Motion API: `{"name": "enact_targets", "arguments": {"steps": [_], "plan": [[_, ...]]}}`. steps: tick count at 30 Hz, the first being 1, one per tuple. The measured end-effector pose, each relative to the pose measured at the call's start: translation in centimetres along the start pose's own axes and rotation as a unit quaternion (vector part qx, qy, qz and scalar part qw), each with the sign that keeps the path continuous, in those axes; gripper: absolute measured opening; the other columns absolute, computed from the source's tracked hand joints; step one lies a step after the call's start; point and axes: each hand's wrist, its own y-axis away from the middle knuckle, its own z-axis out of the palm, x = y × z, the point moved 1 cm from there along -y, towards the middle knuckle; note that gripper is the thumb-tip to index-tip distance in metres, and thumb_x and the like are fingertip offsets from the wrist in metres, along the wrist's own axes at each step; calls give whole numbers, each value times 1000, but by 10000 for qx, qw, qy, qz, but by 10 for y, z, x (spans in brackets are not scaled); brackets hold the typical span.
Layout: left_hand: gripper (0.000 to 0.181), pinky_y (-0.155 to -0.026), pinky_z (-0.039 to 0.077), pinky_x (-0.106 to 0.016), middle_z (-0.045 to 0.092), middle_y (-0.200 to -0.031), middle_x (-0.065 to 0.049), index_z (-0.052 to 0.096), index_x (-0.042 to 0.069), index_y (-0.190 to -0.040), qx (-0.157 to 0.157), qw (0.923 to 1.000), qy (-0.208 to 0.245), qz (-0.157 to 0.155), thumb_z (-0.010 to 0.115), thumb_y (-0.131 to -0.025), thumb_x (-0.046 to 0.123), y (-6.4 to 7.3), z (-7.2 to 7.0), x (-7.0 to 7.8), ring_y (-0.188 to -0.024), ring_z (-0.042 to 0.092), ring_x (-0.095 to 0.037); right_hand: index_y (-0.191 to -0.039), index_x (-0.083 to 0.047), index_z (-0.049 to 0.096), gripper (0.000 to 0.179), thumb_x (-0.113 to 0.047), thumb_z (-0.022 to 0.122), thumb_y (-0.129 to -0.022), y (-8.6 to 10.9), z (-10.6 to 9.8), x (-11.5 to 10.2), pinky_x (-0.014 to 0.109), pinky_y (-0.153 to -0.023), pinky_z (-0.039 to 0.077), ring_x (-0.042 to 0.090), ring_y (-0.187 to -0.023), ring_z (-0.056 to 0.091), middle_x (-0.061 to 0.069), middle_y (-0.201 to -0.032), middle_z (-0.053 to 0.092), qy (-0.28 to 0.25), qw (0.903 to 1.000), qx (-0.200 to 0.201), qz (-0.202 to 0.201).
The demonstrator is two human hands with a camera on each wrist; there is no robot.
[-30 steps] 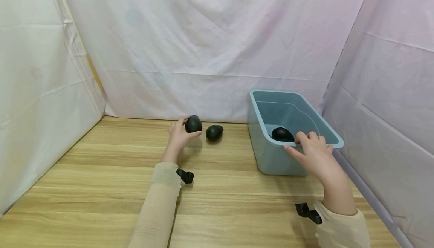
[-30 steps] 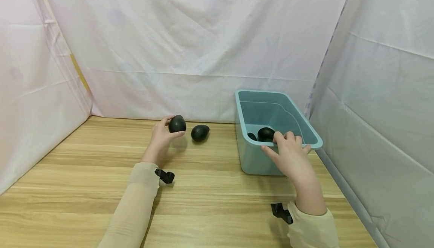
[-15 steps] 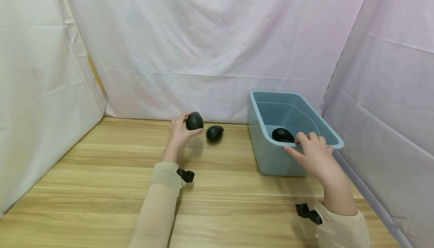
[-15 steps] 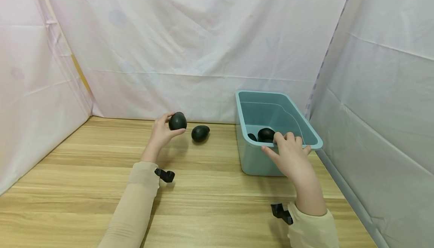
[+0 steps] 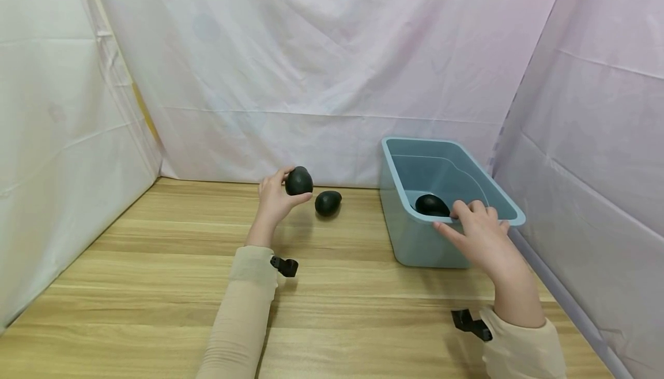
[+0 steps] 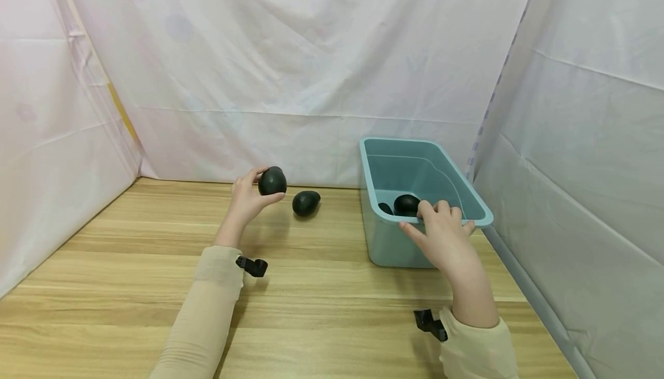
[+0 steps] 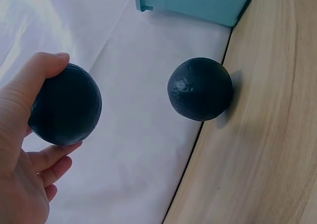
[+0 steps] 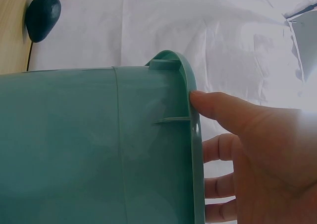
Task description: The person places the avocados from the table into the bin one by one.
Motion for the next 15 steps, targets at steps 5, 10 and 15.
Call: {"name": "enact_targets", "arguments": {"steps": [5,10,15], "plan": [[78,-101,19,-48,60,-120,-13,52,11,-136,78,9999,-40,148,87,-69,33,-2,-1,3,-108,43,-32,-106,-4,49,53,-55,52,-93,0,0,0,74,-80,18,49,-100,34,22,-105,42,-1,10000,-20,13],[78,-100,21,-48,60,-121,-12,52,14,-137,62,9999,-12,155,86,-70,35,-1,-3,9,-109,43,-31,-106,-4,49,53,-55,53,-93,0,0,0,72,-78,19,48,-98,34,21,-104,42,7,10000,-15,6],[78,-96,26,-50,58,-121,-11,52,17,-137,71,9999,52,131,86,-70,35,1,-5,17,-109,40,-31,-106,-4,49,52,-54,53,-93,1,0,0,72,-78,20,47,-98,35,21,-103,42,16,10000,15,-1]]}}
